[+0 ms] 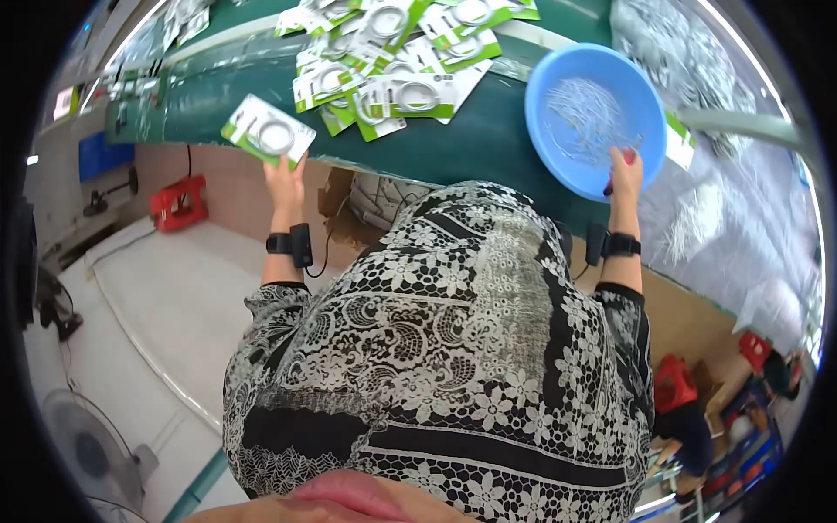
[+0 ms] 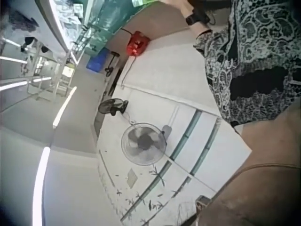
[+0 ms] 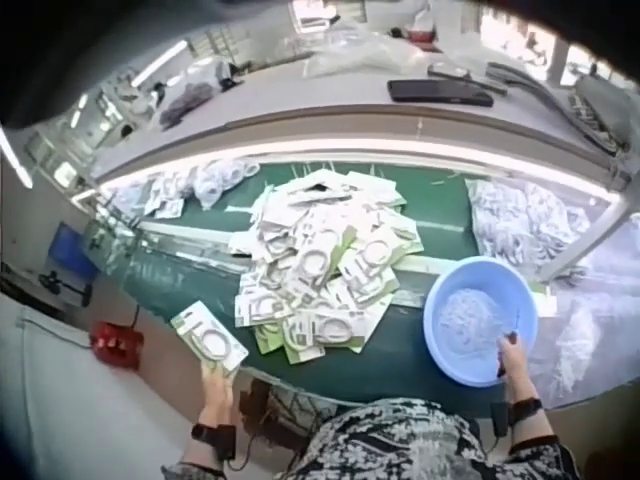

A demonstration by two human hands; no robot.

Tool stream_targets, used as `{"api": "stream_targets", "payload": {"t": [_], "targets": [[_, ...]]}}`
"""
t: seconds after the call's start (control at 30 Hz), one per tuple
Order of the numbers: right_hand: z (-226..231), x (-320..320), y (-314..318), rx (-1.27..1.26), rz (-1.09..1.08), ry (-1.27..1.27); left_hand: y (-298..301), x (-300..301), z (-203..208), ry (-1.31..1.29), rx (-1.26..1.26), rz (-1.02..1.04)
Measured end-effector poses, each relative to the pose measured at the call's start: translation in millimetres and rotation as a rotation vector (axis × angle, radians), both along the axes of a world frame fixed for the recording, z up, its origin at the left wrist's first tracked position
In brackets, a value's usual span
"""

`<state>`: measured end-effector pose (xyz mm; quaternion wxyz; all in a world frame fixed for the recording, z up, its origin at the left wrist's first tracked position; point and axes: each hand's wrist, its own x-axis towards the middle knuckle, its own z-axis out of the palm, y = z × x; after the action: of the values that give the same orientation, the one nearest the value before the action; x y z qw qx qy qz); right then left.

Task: The person picks up a packaged cable, turns it over, and uses shears to trim the plastic tie on the back. They place the cable back on the table and repeat this process for several more cables one at a time.

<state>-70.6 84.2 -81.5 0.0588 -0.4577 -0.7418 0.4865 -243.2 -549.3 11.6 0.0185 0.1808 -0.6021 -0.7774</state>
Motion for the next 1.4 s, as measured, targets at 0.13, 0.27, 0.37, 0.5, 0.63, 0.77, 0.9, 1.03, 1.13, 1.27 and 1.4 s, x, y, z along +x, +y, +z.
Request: {"api": "stream_targets", "payload": {"t": [0.13, 0.27, 0.37, 0.5, 0.63, 0.77, 0.9, 1.03, 1.13, 1.27, 1.4], "targets": [[35.9, -17.4, -37.6, -0.299, -0.088, 0.197, -103.7, 55.5, -48.8, -0.258, -0.112, 0.210], [81.1, -42.2, -63.1, -0.322, -0.049, 0.260, -109.9, 65.7, -88.0, -0.310, -1.185, 0.004], [91.7, -30.3, -63.4, -0.361, -0.032, 0.256, -9.2, 4.5, -43.2, 0.154, -1.333, -0.314], [97.8, -30.4, -72.3, -0.476, 0.042, 0.242, 101.1, -29.4, -29.6, 0.543, -1.610, -0.787], [105.5, -11.6, -77.3, -0.441, 0.038, 0.194, 153.8, -53.1, -31.0, 0.618, -1.827, -1.055], [114.8, 3.8, -78.0, -0.434, 0.012, 0.180, 160.9, -80.0, -40.5, 0.656, -1.927, -1.162], [123.4, 12.1, -83.5, -0.398, 0.004, 0.163, 185.6, -73.9, -13.3, 0.612, -0.915, -1.052], [139.9, 2.3, -106.7, -0.159, 0.281, 0.076, 236.3, -45.9, 55.0, -0.396, 0.400, -1.198], [169.6, -14.2, -136.1, 0.179, 0.611, 0.118, 276.5, -20.7, 66.8, -0.275, 0.842, -1.178], [179.2, -17.7, -143.3, 0.374, 0.629, 0.218, 311.8, -1.2, 67.1, -0.266, 0.869, -1.287], [177.8, -10.4, -135.9, 0.317, 0.531, 0.120, 330.2, 15.4, 75.1, -0.267, 0.884, -1.295]]}}
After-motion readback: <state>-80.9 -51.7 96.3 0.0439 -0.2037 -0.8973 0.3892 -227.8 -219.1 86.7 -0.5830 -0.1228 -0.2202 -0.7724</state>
